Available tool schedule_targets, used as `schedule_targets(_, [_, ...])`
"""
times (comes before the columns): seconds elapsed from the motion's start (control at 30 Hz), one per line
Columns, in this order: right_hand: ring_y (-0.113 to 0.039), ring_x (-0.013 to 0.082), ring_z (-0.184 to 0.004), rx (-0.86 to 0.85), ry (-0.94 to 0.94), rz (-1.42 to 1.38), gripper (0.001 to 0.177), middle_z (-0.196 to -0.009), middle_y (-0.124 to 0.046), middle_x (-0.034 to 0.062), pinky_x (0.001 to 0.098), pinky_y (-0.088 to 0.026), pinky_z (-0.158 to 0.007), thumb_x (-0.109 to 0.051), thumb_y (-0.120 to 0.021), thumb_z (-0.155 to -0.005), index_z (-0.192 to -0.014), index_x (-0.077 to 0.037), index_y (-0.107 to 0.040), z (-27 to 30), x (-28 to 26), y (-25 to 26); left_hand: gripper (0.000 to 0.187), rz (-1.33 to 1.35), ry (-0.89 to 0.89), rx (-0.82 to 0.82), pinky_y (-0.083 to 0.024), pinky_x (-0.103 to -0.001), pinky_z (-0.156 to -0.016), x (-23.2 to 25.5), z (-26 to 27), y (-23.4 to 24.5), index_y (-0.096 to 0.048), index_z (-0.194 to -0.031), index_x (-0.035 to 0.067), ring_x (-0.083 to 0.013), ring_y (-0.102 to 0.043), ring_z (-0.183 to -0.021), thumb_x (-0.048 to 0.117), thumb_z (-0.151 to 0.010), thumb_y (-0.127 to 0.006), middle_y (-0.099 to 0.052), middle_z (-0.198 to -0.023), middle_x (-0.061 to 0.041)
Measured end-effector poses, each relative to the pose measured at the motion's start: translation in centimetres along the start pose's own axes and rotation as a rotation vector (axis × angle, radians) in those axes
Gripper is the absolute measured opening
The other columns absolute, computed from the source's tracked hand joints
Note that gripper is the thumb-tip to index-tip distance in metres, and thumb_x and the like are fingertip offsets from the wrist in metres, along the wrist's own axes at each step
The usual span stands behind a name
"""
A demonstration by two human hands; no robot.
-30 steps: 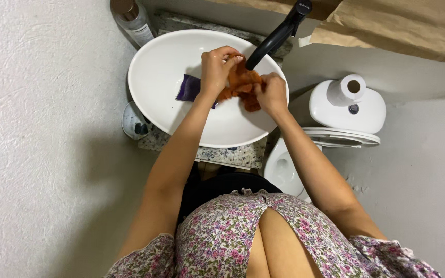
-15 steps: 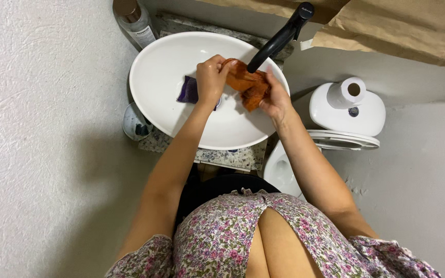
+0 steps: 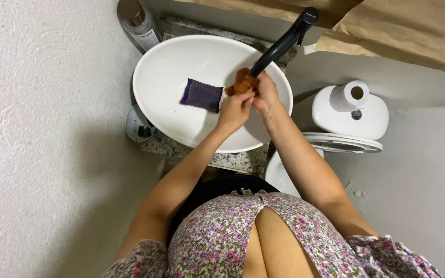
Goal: The person rinses and squeezes a cloth and a sponge under a running faucet in a bathroom sink.
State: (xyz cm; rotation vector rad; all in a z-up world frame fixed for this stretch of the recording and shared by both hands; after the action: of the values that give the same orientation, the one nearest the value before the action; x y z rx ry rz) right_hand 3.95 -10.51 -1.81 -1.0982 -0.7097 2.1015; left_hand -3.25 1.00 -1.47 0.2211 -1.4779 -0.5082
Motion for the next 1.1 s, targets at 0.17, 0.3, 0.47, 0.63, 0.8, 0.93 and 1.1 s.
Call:
schedule_targets(0.17, [-0.068,0.0337,-0.085,0.411,-0.058,0.178,0.029,-0.095,-0.063,0.0173,0.0528,-0.063,-0.074,-0.028,-0.047,-0.104,-0.098,-0.001,-0.056,-0.7,0.7,-1.2,0.043,0.558,0.531,0.107,-0.063,-0.032,-0.073,-2.8,0.8,1.9,-0.075,-0.104,0.000,-0.0219,-0.082,-0.082,0.037,-0.101,-0.054,-0.080,-0.098,-0.016])
schedule_targets(0.3, [-0.060,0.0281,-0.082,0.386,0.087,0.085,0.027,-0.089,-0.056,0.0121,0.0503,-0.059,-0.072,-0.031,-0.049,-0.103,-0.089,-0.008,-0.052,-2.1,1.5,-1.7,0.074,0.667,0.746,-0.047,-0.067,-0.036,-0.083,-4.3,-0.8,2.5,-0.069,-0.120,-0.009,-0.0284,-0.079,-0.093,0.055,-0.109,-0.033,-0.078,-0.104,-0.024])
schedule_targets(0.47, [-0.062,0.0274,-0.077,0.392,0.136,0.152,0.023,-0.085,-0.057,0.0114,0.0488,-0.057,-0.070,-0.023,-0.051,-0.098,-0.080,-0.008,-0.054,-1.5,1.4,-1.0,0.062,1.171,0.655,0.067,-0.065,-0.044,-0.077,-3.3,-6.0,1.1,-0.044,-0.139,0.004,-0.0207,-0.072,-0.096,0.051,-0.099,-0.046,-0.061,-0.127,-0.015])
schedule_targets(0.63, [-0.048,0.0196,-0.062,0.247,0.129,0.122,0.026,-0.068,-0.048,0.0031,0.0379,-0.048,-0.061,-0.026,-0.052,-0.100,-0.084,-0.008,-0.063,-0.6,1.9,0.7,0.028,1.212,0.831,0.249,-0.054,-0.041,-0.057,-3.6,-9.6,-1.6,-0.055,-0.107,0.005,-0.0222,-0.064,-0.067,0.031,-0.100,-0.061,-0.064,-0.089,-0.011])
schedule_targets(0.8, [-0.052,0.0212,-0.060,0.391,-0.007,0.139,0.035,-0.064,-0.050,0.0028,0.0410,-0.048,-0.058,-0.026,-0.052,-0.100,-0.068,-0.014,-0.045,2.2,1.2,2.6,0.025,1.288,0.657,0.229,-0.046,-0.028,-0.045,-3.4,-11.0,-2.5,-0.068,-0.086,0.006,-0.0137,-0.055,-0.049,0.027,-0.099,-0.066,-0.061,-0.062,-0.002])
schedule_targets(0.93, [-0.048,0.0214,-0.056,0.351,-0.060,0.130,0.039,-0.060,-0.044,0.0014,0.0435,-0.044,-0.054,-0.031,-0.052,-0.100,-0.064,-0.017,-0.041,2.8,1.8,4.0,0.031,1.057,0.705,0.150,-0.038,-0.027,-0.039,-1.6,-10.4,-2.4,-0.068,-0.086,0.010,-0.0096,-0.046,-0.044,0.038,-0.100,-0.063,-0.054,-0.059,0.000])
schedule_targets(1.1, [-0.050,0.0210,-0.061,0.423,-0.016,0.127,0.034,-0.064,-0.047,0.0012,0.0428,-0.048,-0.061,-0.029,-0.051,-0.101,-0.071,-0.015,-0.046,2.5,1.9,4.3,0.028,0.919,0.718,0.167,-0.032,-0.029,-0.039,-2.1,-10.9,-2.9,-0.062,-0.083,0.003,-0.0109,-0.040,-0.045,0.027,-0.098,-0.062,-0.049,-0.060,0.000])
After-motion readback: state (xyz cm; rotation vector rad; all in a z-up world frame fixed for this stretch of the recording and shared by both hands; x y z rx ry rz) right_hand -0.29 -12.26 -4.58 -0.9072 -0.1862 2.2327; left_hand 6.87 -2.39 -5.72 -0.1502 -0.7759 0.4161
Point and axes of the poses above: each hand's wrist, its own z-axis away from the middle knuckle, its own y-axis out of the back of the hand, x = y × z, the point moved 2 cm from there along -z, towards the middle knuckle
